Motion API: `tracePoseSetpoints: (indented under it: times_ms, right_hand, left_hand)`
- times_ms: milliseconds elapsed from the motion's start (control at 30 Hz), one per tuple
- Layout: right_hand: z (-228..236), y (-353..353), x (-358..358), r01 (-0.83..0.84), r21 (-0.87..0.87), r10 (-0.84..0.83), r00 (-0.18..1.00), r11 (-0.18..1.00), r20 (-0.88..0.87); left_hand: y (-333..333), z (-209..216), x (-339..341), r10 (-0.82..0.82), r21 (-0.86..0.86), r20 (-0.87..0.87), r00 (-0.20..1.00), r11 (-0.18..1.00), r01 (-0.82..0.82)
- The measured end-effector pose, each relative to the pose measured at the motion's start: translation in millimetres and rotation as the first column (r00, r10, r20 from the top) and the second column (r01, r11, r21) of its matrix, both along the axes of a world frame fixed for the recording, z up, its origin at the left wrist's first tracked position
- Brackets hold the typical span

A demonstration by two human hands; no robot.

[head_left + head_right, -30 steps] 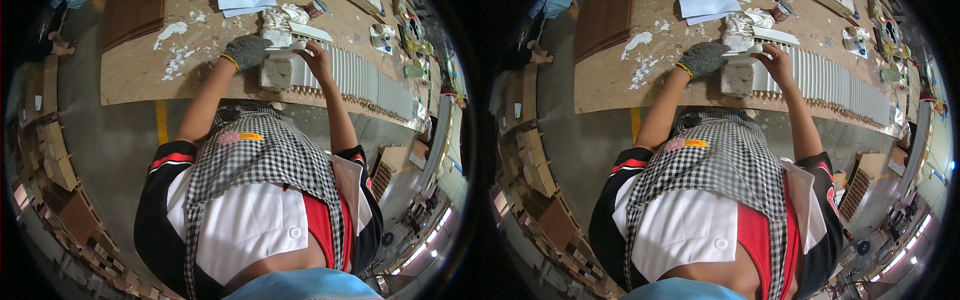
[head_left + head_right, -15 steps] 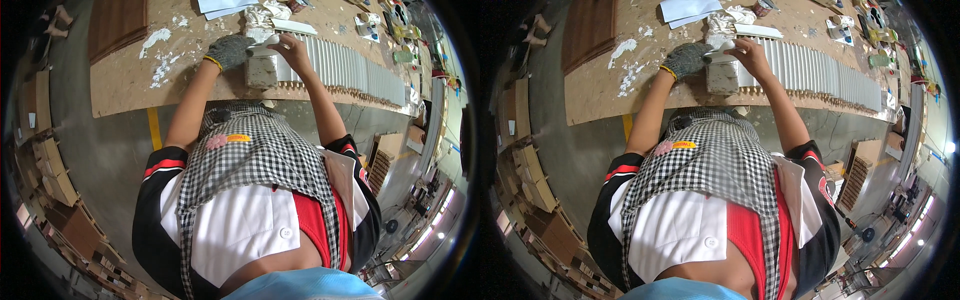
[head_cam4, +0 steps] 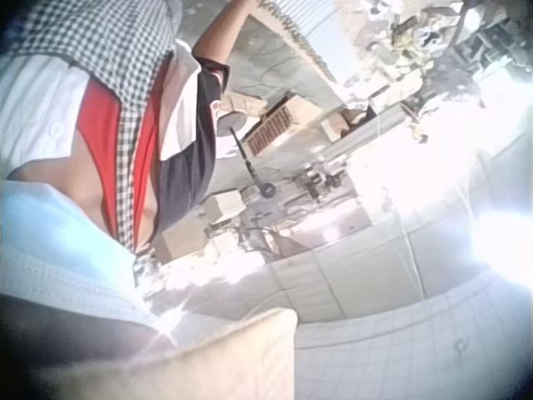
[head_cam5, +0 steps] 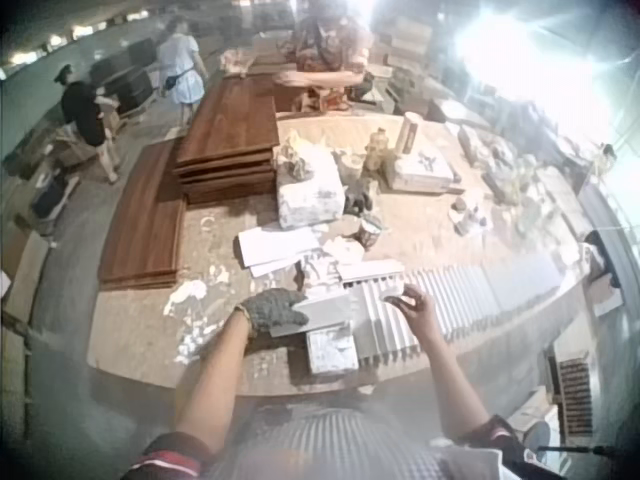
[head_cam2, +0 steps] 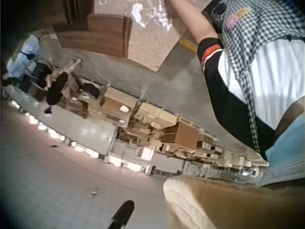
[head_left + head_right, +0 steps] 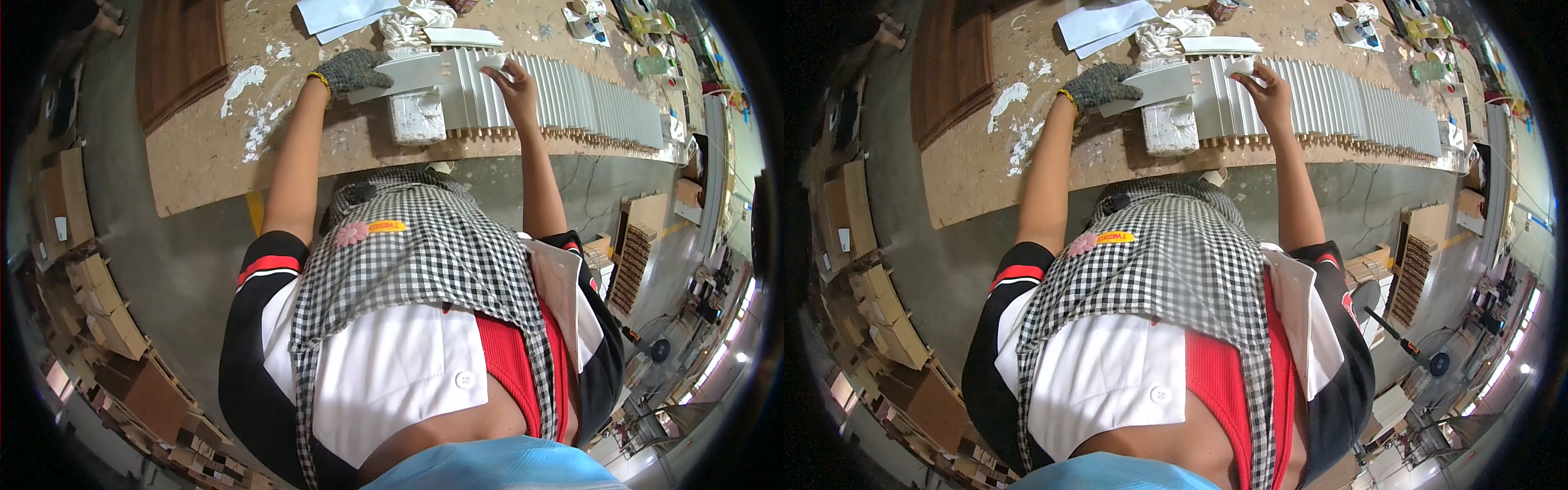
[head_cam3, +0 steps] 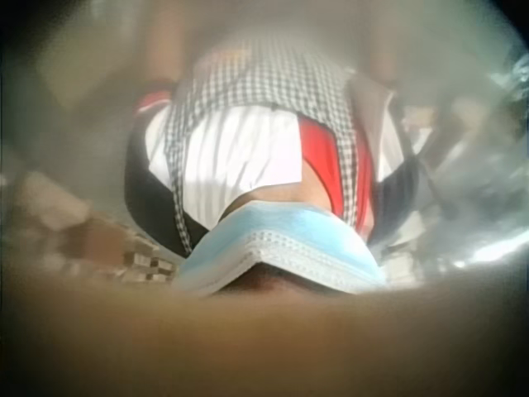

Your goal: The person applies adhesive from a small bottle onto several white rectangular wood pieces, then arranges them in a long row along a workbench and wipes excess glue with a blue cloth.

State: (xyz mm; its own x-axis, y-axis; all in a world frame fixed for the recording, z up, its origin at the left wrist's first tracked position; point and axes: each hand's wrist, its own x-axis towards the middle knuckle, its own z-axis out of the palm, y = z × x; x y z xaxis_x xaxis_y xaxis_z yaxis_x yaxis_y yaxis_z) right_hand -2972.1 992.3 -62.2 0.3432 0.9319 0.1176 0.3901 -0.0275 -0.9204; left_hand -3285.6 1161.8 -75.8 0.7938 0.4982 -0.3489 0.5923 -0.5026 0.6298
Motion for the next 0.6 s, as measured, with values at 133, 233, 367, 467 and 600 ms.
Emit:
tracePoseSetpoints:
  times_ms: [133, 233, 367, 467, 600]
  right_hand:
    - [5.1, -0.6, -8.7, 0.075, -0.120, -0.059, 0.990, 0.990, 0.125]
    - [16.7, 8.3, -24.1, 0.035, -0.075, -0.028, 0.995, 0.997, 0.092]
    - [20.8, 25.6, -33.4, 0.030, -0.104, -0.017, 0.992, 0.994, 0.126]
    - [30.9, 43.1, -42.7, -0.080, -0.103, 0.105, 0.957, 0.992, 0.269]
    - [16.4, 51.2, -30.7, -0.217, -0.063, 0.224, 0.962, 0.974, 0.157]
  left_hand:
    - [3.9, 1.4, 2.1, -0.012, -0.024, -0.028, 1.000, 1.000, 0.011]
    - [5.0, -0.7, 0.5, -0.010, -0.040, -0.036, 0.999, 0.999, 0.009]
    - [5.0, 2.0, 4.3, -0.050, 0.054, -0.016, 0.999, 0.997, 0.051]
    - [2.0, 2.7, 4.8, -0.049, 0.086, -0.080, 0.996, 0.995, 0.056]
    - [-1.8, 15.8, 15.1, -0.083, 0.029, -0.128, 0.988, 0.996, 0.087]
